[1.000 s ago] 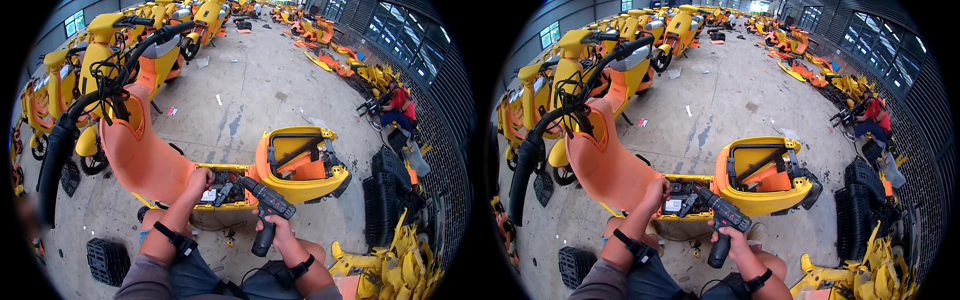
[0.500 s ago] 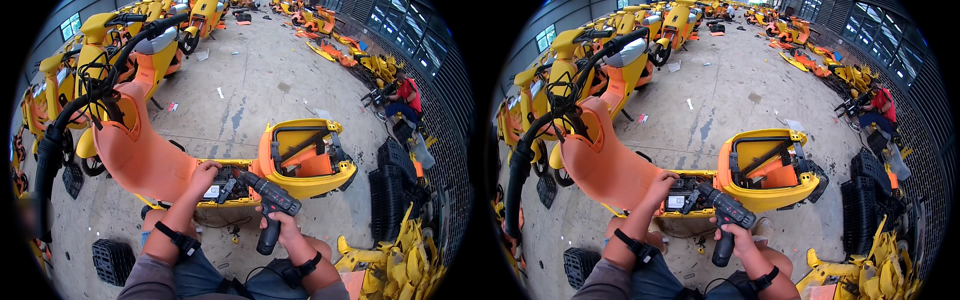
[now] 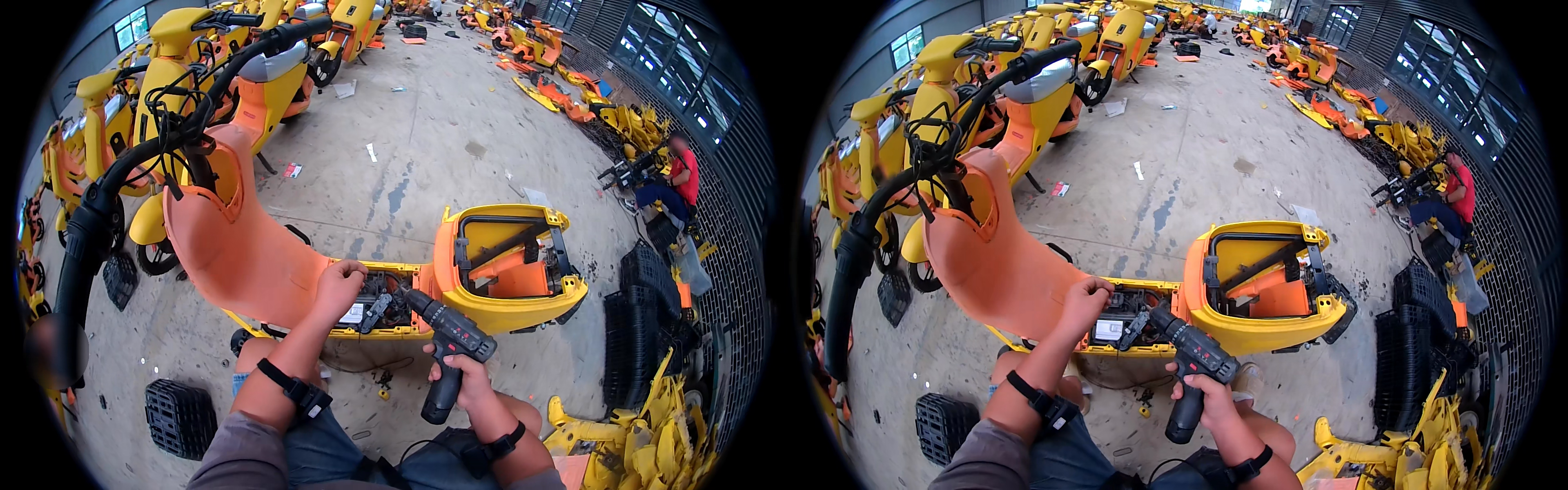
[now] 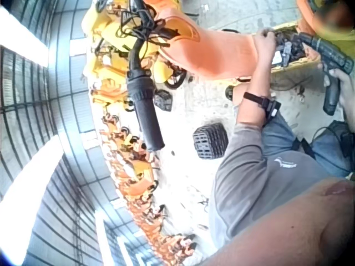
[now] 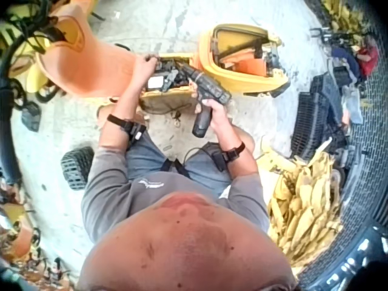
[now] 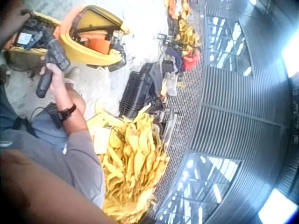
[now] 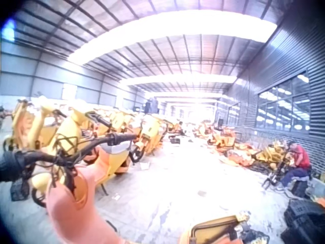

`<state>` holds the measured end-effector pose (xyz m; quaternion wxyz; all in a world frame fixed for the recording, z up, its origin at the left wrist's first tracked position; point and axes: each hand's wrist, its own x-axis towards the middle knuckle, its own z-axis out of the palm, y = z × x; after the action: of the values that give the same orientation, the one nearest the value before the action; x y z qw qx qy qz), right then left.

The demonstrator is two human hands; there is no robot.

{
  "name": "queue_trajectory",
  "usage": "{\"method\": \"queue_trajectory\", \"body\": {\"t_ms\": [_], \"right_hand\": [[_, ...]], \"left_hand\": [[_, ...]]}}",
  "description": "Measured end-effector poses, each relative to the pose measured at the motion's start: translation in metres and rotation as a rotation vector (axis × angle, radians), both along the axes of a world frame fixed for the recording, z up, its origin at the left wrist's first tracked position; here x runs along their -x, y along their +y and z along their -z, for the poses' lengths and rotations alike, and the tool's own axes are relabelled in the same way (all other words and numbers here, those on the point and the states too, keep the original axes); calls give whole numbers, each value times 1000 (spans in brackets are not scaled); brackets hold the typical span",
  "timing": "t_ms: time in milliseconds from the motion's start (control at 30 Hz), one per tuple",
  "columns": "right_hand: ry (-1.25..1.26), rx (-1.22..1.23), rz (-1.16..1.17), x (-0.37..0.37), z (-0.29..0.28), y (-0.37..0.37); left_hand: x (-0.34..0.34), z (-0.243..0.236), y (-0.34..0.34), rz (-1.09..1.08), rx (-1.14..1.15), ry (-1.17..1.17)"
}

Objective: The person unscrews a component from the internal compartment of a yellow scooter using a power drill and then removes the black plastic part by hand.

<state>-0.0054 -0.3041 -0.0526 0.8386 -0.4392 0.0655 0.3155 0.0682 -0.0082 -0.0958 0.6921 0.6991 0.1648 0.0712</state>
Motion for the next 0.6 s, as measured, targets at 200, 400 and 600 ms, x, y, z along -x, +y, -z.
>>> {"method": "queue_trajectory", "body": {"t_ms": [200, 400, 600], "right_hand": [[0, 3, 6, -2, 3, 5], [-27, 15, 8, 0, -15, 10], [-40, -22, 15, -1, -19, 11]], "left_hand": [[-1, 9, 4, -56, -198, 98], [4, -4, -2, -14, -252, 118], [13, -16, -10, 23, -134, 126]]}}
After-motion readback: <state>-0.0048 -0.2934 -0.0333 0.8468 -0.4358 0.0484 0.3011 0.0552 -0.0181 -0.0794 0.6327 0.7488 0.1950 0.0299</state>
